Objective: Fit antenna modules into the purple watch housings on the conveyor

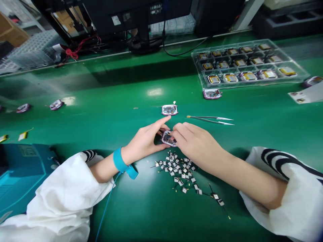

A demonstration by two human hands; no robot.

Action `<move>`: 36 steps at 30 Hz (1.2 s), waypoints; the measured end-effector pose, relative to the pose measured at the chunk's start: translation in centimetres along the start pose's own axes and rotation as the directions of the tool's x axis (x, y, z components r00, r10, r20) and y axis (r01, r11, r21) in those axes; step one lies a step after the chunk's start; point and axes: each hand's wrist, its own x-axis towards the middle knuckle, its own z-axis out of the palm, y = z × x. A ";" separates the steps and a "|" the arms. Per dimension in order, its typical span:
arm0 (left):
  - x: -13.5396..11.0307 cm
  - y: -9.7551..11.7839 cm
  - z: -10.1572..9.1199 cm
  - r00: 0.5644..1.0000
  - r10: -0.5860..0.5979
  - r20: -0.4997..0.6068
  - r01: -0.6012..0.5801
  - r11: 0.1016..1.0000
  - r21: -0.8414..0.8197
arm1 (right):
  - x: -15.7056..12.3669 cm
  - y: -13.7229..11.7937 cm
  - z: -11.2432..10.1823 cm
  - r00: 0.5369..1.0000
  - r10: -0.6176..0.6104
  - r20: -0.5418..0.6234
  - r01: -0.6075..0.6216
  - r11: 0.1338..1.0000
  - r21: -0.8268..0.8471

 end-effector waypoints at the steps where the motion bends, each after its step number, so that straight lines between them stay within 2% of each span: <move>1: -0.1 0.1 0.1 1.000 0.005 -0.016 -0.005 1.000 -0.030 | 0.1 0.0 -0.1 1.000 0.014 -0.001 -0.014 1.000 -0.008; 4: -0.3 0.3 0.2 0.999 0.014 -0.039 -0.018 0.995 -0.098 | 0.2 0.1 -0.2 0.999 0.017 -0.027 -0.018 1.000 -0.020; 8: -0.3 0.5 0.3 0.999 -0.009 -0.048 0.002 0.989 -0.149 | 0.3 0.5 -0.3 0.991 -0.052 -0.124 0.048 0.998 -0.034; 13: -0.3 0.8 0.2 0.999 -0.019 -0.042 0.011 0.986 -0.166 | 0.3 0.9 0.1 0.977 -0.083 -0.198 0.084 0.996 -0.005; 15: -0.3 0.9 0.2 0.998 -0.021 -0.053 0.012 0.986 -0.167 | 0.2 0.8 0.5 0.978 -0.057 -0.198 0.068 0.996 0.050; 20: -0.3 0.9 0.4 0.990 -0.050 -0.130 0.026 0.984 -0.177 | 0.0 0.6 0.8 0.977 0.098 -0.189 -0.042 0.959 0.281; 26: -0.4 0.9 0.5 0.976 -0.083 -0.203 0.061 0.992 -0.115 | 0.3 0.6 0.4 0.982 0.109 -0.155 -0.075 0.975 0.208; 29: -0.4 1.1 0.5 0.968 -0.113 -0.224 0.074 0.982 -0.175 | 0.7 0.7 0.7 0.972 0.174 -0.156 -0.109 0.928 0.355; 32: -0.4 1.2 0.5 0.962 -0.125 -0.242 0.064 0.968 -0.244 | 0.9 0.9 1.2 0.943 0.276 -0.187 -0.130 0.820 0.557; 36: -0.5 1.2 0.6 0.955 -0.120 -0.270 0.047 0.964 -0.261 | 0.8 0.9 1.6 0.922 0.346 -0.174 -0.151 0.735 0.661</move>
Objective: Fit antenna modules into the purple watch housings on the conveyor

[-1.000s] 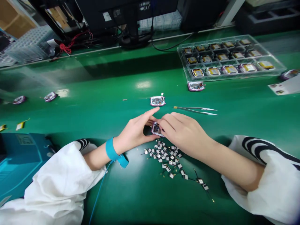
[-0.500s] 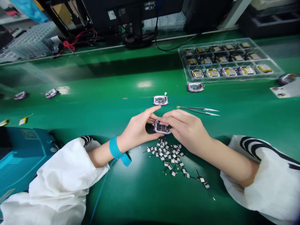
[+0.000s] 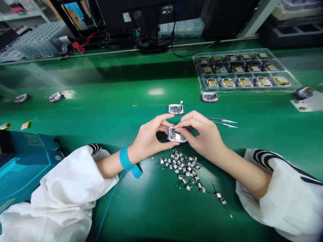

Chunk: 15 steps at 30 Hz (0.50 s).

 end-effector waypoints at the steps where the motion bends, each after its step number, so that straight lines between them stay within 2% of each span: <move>1: 0.0 0.0 0.0 1.000 0.004 -0.002 -0.004 1.000 0.001 | 0.0 0.0 0.0 1.000 0.010 -0.003 -0.010 1.000 0.003; 4: -0.2 -0.2 0.1 1.000 0.024 0.000 -0.024 1.000 0.008 | -0.1 -0.1 0.0 1.000 0.022 -0.011 -0.022 1.000 -0.014; 7: -0.3 -0.3 0.1 0.999 0.043 0.007 -0.043 0.999 0.034 | 0.1 -0.4 -0.2 0.998 -0.046 0.040 0.052 0.985 -0.166; 11: -0.1 -0.3 0.0 1.000 -0.002 -0.022 0.002 1.000 0.009 | 0.3 -0.7 -0.7 0.972 -0.182 0.151 0.232 0.852 -0.469; 13: 0.0 -0.3 -0.1 1.000 -0.015 -0.016 0.014 1.000 -0.017 | 0.3 -0.7 -0.9 0.965 -0.214 0.151 0.262 0.817 -0.513; 15: 0.1 -0.4 -0.2 1.000 -0.006 0.005 0.006 0.999 -0.032 | 0.4 -0.6 -1.1 0.959 -0.243 0.143 0.282 0.827 -0.486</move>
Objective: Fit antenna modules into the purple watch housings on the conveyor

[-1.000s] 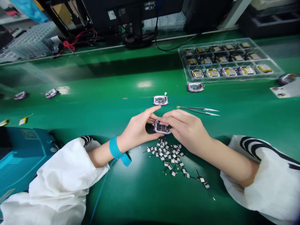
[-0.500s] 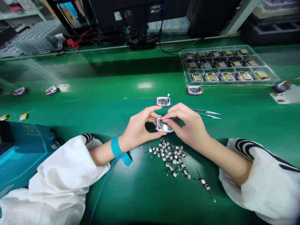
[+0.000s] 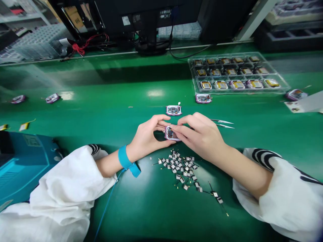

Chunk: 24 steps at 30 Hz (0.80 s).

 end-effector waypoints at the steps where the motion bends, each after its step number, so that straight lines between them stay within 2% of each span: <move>1: 0.1 0.0 -0.1 1.000 0.005 0.008 -0.005 1.000 -0.001 | 0.1 0.1 0.0 1.000 -0.014 0.002 0.014 1.000 0.020; 8: 0.5 -0.3 -0.7 0.999 0.042 -0.012 -0.042 0.999 -0.007 | 2.2 0.7 0.0 0.970 -0.205 0.134 0.209 0.978 -0.022; 12: 0.8 -0.3 -1.2 0.997 0.027 -0.069 -0.028 1.000 -0.006 | 3.4 1.2 -0.1 0.954 -0.216 0.210 0.229 0.972 -0.043; 19: 0.9 -0.8 -1.4 0.995 0.042 -0.091 -0.040 0.999 0.028 | 4.3 1.3 0.1 0.928 -0.298 0.226 0.320 0.945 -0.068; 24: 0.8 -1.2 -1.1 0.995 0.042 -0.091 -0.039 0.999 0.035 | 5.1 1.3 0.3 0.857 -0.421 0.296 0.453 0.890 -0.045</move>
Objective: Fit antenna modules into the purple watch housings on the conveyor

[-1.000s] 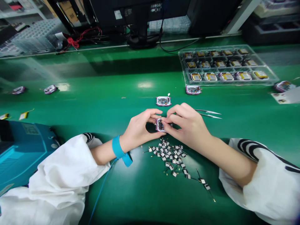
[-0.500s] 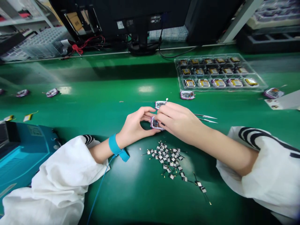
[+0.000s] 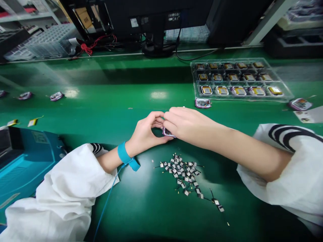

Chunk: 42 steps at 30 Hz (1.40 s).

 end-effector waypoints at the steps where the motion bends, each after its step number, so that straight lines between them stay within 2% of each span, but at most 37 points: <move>1: 0.1 -0.1 0.1 1.000 -0.005 0.003 0.005 1.000 -0.006 | 0.0 0.2 0.1 1.000 -0.019 0.021 0.019 1.000 0.013; 3: 0.5 -0.5 0.0 0.999 -0.030 0.014 0.030 0.999 -0.025 | -0.3 1.0 0.3 0.999 -0.003 0.046 -0.001 0.996 0.086; 4: 0.9 -0.9 -0.1 0.998 -0.055 0.011 0.055 0.998 -0.026 | -0.6 1.4 0.6 0.998 0.048 0.041 -0.053 0.989 0.141; 6: 2.2 -2.2 -1.0 0.990 -0.131 -0.047 0.133 0.990 0.041 | -1.5 2.4 1.3 0.973 0.229 0.032 -0.229 0.939 0.258; 8: 3.9 -4.1 -2.3 0.964 -0.194 -0.181 0.230 0.950 0.209 | -2.4 3.2 2.3 0.895 0.436 0.098 -0.441 0.825 0.353; 10: 5.6 -6.0 -3.9 0.946 -0.215 -0.241 0.282 0.913 0.294 | -3.2 3.6 3.4 0.807 0.543 0.230 -0.587 0.703 0.401; 12: 6.6 -6.8 -5.2 0.945 -0.226 -0.235 0.301 0.882 0.363 | -3.5 3.6 4.5 0.765 0.570 0.300 -0.643 0.648 0.408; 14: 6.6 -5.7 -5.8 0.958 -0.201 -0.202 0.271 0.864 0.424 | -3.5 3.4 5.2 0.752 0.582 0.309 -0.658 0.636 0.403; 16: 5.3 -2.9 -5.5 0.981 -0.169 -0.096 0.194 0.867 0.459 | -3.3 3.2 5.5 0.743 0.594 0.309 -0.668 0.626 0.403; 17: 4.4 -1.1 -5.2 0.986 -0.168 0.000 0.149 0.876 0.459 | -3.2 3.1 5.4 0.741 0.598 0.306 -0.670 0.622 0.406; 18: 3.2 0.7 -4.8 0.970 -0.179 0.166 0.089 0.893 0.441 | -3.1 2.9 5.3 0.739 0.603 0.301 -0.671 0.618 0.409; 19: 2.0 2.3 -4.2 0.897 -0.184 0.402 0.004 0.912 0.409 | -3.1 2.8 5.0 0.737 0.609 0.294 -0.672 0.614 0.414; 20: 0.8 3.7 -3.7 0.816 -0.175 0.550 -0.047 0.930 0.364 | -3.2 2.6 4.7 0.735 0.615 0.286 -0.673 0.609 0.420; 21: -0.3 4.7 -3.2 0.767 -0.170 0.619 -0.063 0.940 0.336 | -3.3 2.3 4.3 0.733 0.621 0.279 -0.674 0.604 0.426; 22: -1.2 5.4 -2.7 0.739 -0.192 0.646 -0.062 0.935 0.349 | -3.4 1.9 3.9 0.731 0.625 0.274 -0.674 0.599 0.432; 23: -1.9 5.7 -2.2 0.733 -0.215 0.646 -0.061 0.925 0.376 | -3.7 1.5 3.6 0.732 0.626 0.270 -0.672 0.596 0.440; 26: -2.9 5.3 -1.2 0.750 -0.250 0.613 -0.084 0.882 0.463 | -4.7 0.1 2.7 0.751 0.607 0.260 -0.648 0.603 0.465; 30: -2.8 5.1 -0.5 0.758 -0.225 0.613 -0.159 0.847 0.508 | -6.2 -1.5 2.4 0.788 0.573 0.223 -0.600 0.636 0.485; 34: -2.5 5.4 -0.3 0.762 -0.199 0.616 -0.210 0.824 0.526 | -7.1 -2.1 2.7 0.794 0.567 0.219 -0.586 0.618 0.524; 39: -1.9 4.7 -1.0 0.834 -0.127 0.537 -0.299 0.714 0.633 | -7.5 -2.3 3.1 0.797 0.576 0.183 -0.564 0.600 0.568; 42: -1.7 4.6 -1.6 0.894 -0.129 0.429 -0.229 0.691 0.685 | -7.6 -2.5 3.2 0.797 0.578 0.175 -0.553 0.582 0.596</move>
